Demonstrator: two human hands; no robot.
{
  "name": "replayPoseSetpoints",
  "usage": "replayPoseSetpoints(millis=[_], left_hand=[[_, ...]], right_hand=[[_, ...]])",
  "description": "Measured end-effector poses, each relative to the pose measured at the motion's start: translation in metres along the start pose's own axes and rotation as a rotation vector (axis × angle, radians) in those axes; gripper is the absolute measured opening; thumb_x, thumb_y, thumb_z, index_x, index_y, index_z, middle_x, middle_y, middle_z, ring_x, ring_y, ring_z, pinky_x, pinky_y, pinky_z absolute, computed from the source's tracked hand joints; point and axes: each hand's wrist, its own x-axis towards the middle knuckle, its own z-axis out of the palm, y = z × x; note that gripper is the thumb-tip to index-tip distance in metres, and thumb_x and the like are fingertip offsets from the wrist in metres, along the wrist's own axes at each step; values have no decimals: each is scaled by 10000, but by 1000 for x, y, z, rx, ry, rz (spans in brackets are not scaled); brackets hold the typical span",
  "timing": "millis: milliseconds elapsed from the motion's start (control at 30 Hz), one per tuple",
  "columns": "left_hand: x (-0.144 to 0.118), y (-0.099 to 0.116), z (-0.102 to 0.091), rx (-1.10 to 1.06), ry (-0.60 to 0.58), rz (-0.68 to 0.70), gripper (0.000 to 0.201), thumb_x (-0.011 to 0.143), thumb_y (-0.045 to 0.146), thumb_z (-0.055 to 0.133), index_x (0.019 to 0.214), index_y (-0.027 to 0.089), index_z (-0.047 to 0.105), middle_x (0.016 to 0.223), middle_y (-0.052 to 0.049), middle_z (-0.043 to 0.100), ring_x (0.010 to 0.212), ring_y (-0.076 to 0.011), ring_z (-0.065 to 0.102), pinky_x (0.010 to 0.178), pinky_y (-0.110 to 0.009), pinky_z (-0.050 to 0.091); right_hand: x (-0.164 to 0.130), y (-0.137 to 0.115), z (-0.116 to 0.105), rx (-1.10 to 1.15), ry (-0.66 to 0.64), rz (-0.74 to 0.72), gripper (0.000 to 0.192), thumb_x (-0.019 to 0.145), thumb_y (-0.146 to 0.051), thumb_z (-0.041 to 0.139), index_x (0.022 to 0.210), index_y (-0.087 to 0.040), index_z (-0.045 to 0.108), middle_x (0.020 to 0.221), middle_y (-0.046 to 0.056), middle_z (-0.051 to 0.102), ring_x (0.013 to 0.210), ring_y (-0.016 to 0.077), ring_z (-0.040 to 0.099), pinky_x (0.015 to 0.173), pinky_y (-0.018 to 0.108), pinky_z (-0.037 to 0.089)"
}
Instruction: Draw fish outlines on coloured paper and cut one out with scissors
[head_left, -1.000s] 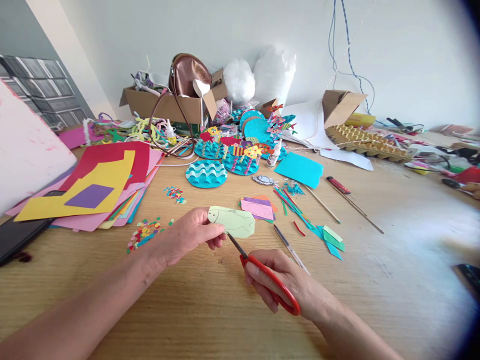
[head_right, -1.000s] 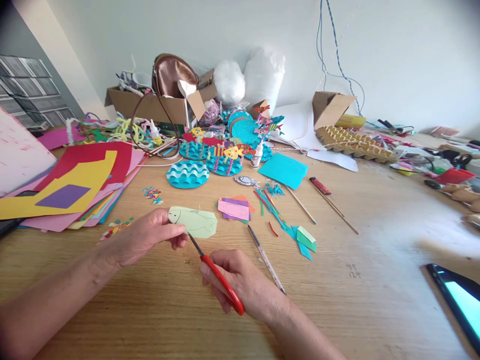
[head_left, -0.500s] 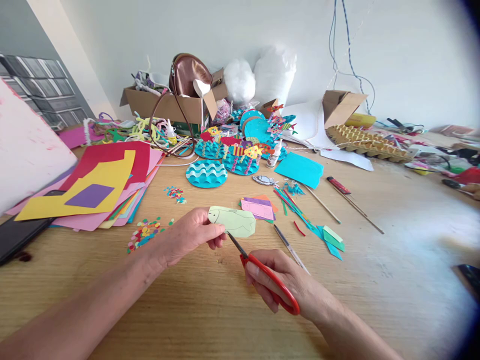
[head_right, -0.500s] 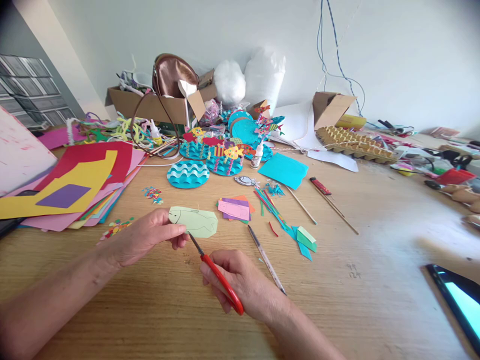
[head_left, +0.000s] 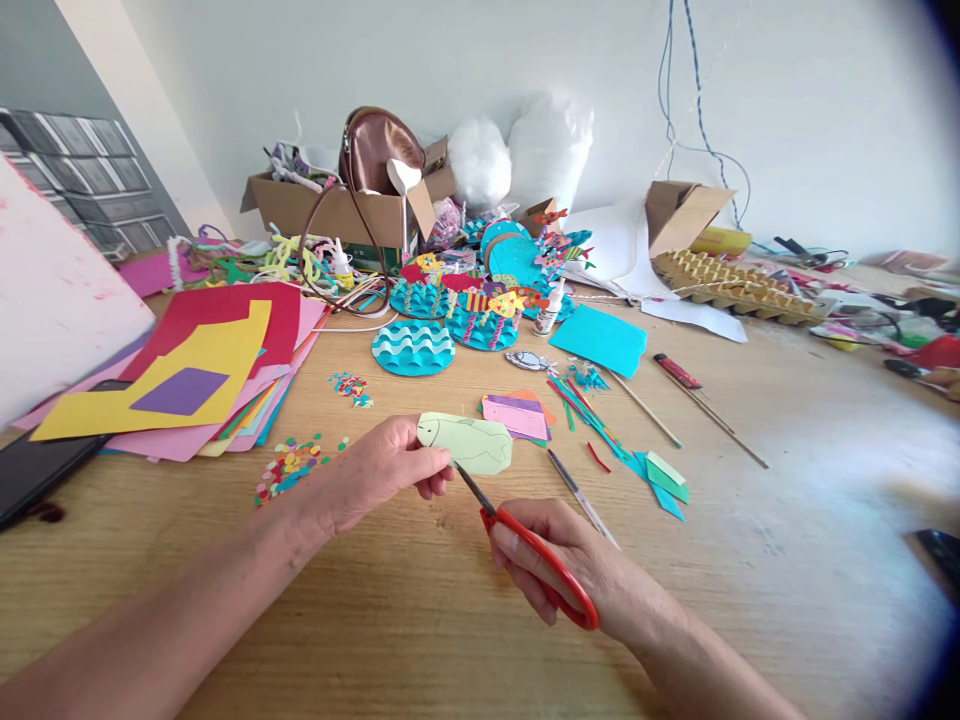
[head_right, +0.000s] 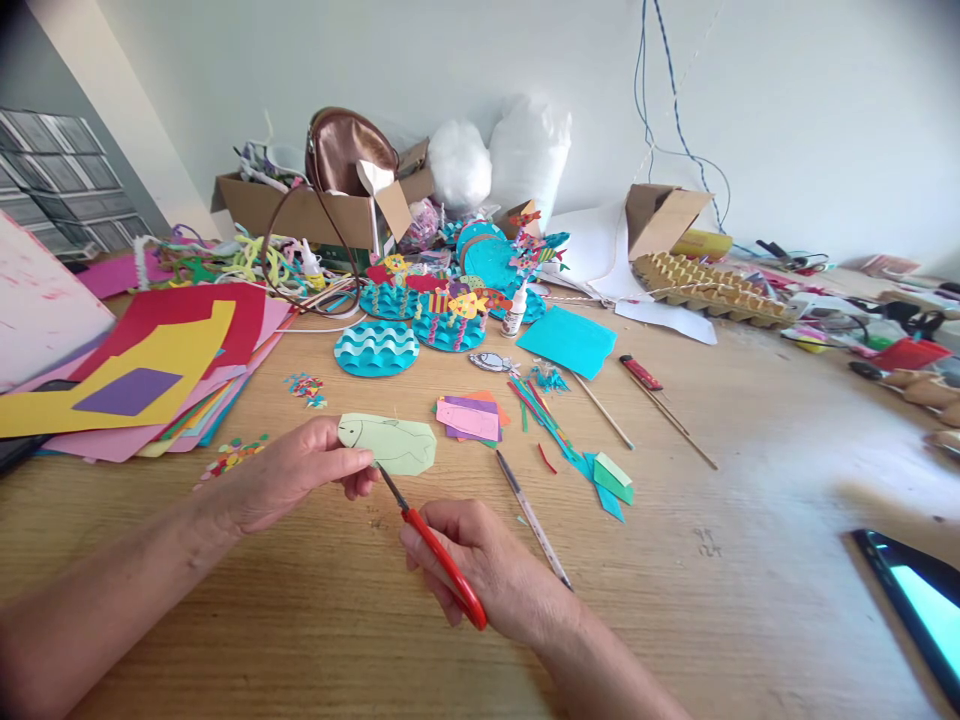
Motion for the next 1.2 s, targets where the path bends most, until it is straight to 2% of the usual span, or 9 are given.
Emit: replayPoseSetpoints(millis=[167,400,600,967,1200], left_hand=[[0,0,-1,-5,-8,1,174,696,323,544,683,152,575,641,-1,597,588,-115,539,571,-236,439],[0,-1,0,-3,-11,-8,183,699,327,548,694,145,570,647,-4,594,590,-115,539,574,-240,438],[-1,-1,-3,-10,15,18,211,726,344,547,790,143,557,678,1,599,608,-114,538,568,-232,427],[0,0,-3,-17,-16,18,179,722,325,554,772,153,549,659,7,591,603,-117,534,572,-239,421],[-1,-2,-4,-19,-17,15,191,721,331,559,793,154,556,658,7,595,602,-121,541,575,-244,423]], right_hand=[[0,-3,0,-8,7,-1,437,831,-577,496,625,-195,446,385,-79,418,334,61,326,374,193,223],[0,-2,1,-12,18,-9,488,811,-636,474,609,-197,408,398,-84,396,335,47,313,367,185,226],[0,2,-1,-45,30,-27,471,836,-584,491,593,-196,379,422,-78,413,351,45,335,372,179,238],[0,-4,0,-53,16,-14,437,843,-519,518,579,-195,391,426,-76,413,369,54,357,372,172,264],[0,1,-1,-46,1,-25,458,846,-579,472,608,-198,383,443,-77,413,362,48,336,367,174,245]])
